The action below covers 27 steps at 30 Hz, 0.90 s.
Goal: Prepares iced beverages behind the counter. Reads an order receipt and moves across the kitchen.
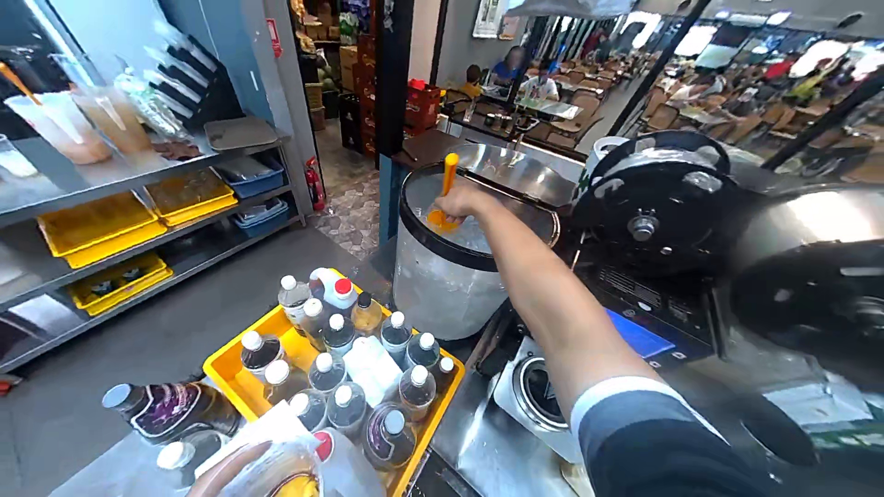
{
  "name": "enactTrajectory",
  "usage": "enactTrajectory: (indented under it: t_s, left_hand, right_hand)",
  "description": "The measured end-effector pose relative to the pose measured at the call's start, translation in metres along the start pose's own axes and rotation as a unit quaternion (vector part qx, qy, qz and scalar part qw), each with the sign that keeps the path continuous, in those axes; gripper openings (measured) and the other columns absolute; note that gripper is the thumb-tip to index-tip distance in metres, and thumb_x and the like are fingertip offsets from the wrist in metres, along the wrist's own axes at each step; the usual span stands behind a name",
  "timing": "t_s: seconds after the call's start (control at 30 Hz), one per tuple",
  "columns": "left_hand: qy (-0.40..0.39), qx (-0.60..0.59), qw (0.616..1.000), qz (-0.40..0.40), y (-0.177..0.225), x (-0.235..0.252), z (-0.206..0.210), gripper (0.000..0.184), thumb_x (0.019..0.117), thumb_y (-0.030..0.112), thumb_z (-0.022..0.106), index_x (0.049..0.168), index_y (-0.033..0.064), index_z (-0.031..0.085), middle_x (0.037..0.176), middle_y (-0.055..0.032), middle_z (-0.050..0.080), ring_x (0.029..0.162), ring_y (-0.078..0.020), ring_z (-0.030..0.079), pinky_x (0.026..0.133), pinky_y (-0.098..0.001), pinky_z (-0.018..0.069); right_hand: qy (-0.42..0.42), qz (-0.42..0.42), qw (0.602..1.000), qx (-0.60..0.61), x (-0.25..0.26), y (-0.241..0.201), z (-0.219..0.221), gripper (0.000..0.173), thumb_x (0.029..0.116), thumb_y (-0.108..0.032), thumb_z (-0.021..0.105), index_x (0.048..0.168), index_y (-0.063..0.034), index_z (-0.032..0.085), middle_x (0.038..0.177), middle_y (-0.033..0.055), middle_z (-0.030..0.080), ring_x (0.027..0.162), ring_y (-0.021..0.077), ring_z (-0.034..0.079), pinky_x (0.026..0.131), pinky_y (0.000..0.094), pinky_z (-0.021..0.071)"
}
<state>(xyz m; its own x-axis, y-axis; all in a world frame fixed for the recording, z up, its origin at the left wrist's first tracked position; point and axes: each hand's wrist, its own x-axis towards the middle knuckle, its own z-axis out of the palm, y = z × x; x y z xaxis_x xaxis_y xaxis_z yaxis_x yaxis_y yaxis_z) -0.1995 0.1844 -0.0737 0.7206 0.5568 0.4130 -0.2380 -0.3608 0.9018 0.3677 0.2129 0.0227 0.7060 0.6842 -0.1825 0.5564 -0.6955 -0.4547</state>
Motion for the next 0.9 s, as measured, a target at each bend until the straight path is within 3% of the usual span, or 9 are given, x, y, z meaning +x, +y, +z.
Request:
enactTrajectory:
  t_s: [0.1,0.2,0.27,0.4,0.47,0.57,0.63,0.73,0.9]
  left_hand:
    - [-0.011,0.014,1.0,0.006,0.006,0.008,0.008,0.101,0.0619,0.053,0.095,0.139,0.0026,0.054,0.138,-0.0009,0.062,0.123,-0.0093,0.061,0.104,-0.0328,0.0542]
    - [-0.015,0.025,0.999,0.017,0.013,0.021,0.014,0.1,0.0647,0.051,0.094,0.139,-0.0019,0.052,0.137,-0.0069,0.061,0.123,-0.012,0.061,0.105,-0.034,0.0534]
    - [-0.015,0.048,0.999,0.013,0.017,0.035,0.018,0.1,0.0671,0.05,0.093,0.139,-0.0053,0.052,0.136,-0.0111,0.062,0.123,-0.0138,0.061,0.105,-0.0341,0.0534]
    - [0.028,0.107,0.994,0.012,0.014,0.085,0.036,0.092,0.0667,0.067,0.085,0.132,0.0063,0.064,0.123,-0.0031,0.071,0.11,-0.0118,0.069,0.093,-0.0312,0.0602]
    - [0.034,0.149,0.988,0.012,0.012,0.116,0.048,0.089,0.0685,0.071,0.081,0.131,0.0098,0.065,0.118,-0.0006,0.072,0.107,-0.0102,0.069,0.092,-0.0322,0.0603]
    - [0.028,0.199,0.979,-0.014,0.009,0.158,0.065,0.087,0.069,0.069,0.082,0.134,0.0147,0.063,0.115,-0.0015,0.073,0.104,-0.012,0.07,0.091,-0.0392,0.0611]
    - [0.03,0.223,0.974,-0.032,0.005,0.182,0.074,0.086,0.0701,0.066,0.083,0.137,0.0174,0.06,0.117,-0.0054,0.071,0.104,-0.0182,0.07,0.09,-0.0485,0.0591]
    - [0.043,0.249,0.965,-0.065,0.001,0.211,0.086,0.086,0.0725,0.068,0.082,0.138,0.0172,0.059,0.117,-0.0126,0.07,0.104,-0.0295,0.069,0.089,-0.0597,0.0551]
    - [0.048,0.291,0.952,-0.083,-0.015,0.25,0.106,0.093,0.0717,0.074,0.078,0.137,0.0105,0.058,0.117,-0.019,0.069,0.109,-0.0375,0.067,0.093,-0.0649,0.0511]
  right_hand:
    - [-0.01,-0.073,0.993,-0.093,-0.016,-0.009,0.02,0.034,0.1021,-0.029,0.055,0.107,0.0027,0.065,0.095,0.0232,0.067,0.08,0.0362,0.068,0.071,0.0573,0.0547]
    - [-0.004,-0.091,0.993,-0.069,-0.024,-0.002,0.018,0.036,0.1041,-0.032,0.052,0.099,0.0014,0.066,0.087,0.0196,0.066,0.074,0.0318,0.066,0.067,0.0524,0.0537]
    - [0.011,-0.093,0.996,0.008,-0.029,0.003,0.008,0.038,0.1045,-0.034,0.052,0.106,0.0004,0.068,0.088,0.0173,0.068,0.072,0.0277,0.067,0.068,0.0482,0.0556]
    - [0.041,-0.033,0.981,0.187,-0.045,-0.001,-0.004,0.052,0.1056,-0.05,0.049,0.127,-0.0046,0.062,0.094,0.0149,0.072,0.076,0.0237,0.072,0.07,0.0422,0.0602]
    - [0.071,-0.005,0.967,0.245,-0.052,-0.005,-0.011,0.058,0.1055,-0.056,0.044,0.13,-0.0066,0.061,0.094,0.0156,0.074,0.075,0.0254,0.074,0.069,0.043,0.062]
    - [0.127,0.013,0.941,0.314,-0.067,-0.009,-0.026,0.064,0.1056,-0.061,0.037,0.114,-0.0045,0.067,0.085,0.015,0.074,0.069,0.0247,0.074,0.063,0.0415,0.0623]
    - [0.153,0.01,0.924,0.349,-0.08,-0.013,-0.039,0.065,0.1065,-0.06,0.037,0.109,-0.0024,0.067,0.08,0.0142,0.073,0.063,0.023,0.073,0.06,0.0394,0.0624]
    - [0.16,0.011,0.918,0.362,-0.103,-0.022,-0.059,0.061,0.108,-0.055,0.037,0.112,-0.0012,0.067,0.083,0.015,0.073,0.065,0.0232,0.073,0.062,0.0386,0.063]
    - [0.193,-0.007,0.914,0.356,-0.139,-0.028,-0.086,0.058,0.1081,-0.053,0.04,0.113,-0.0007,0.065,0.084,0.014,0.073,0.065,0.0224,0.073,0.061,0.0365,0.0634]
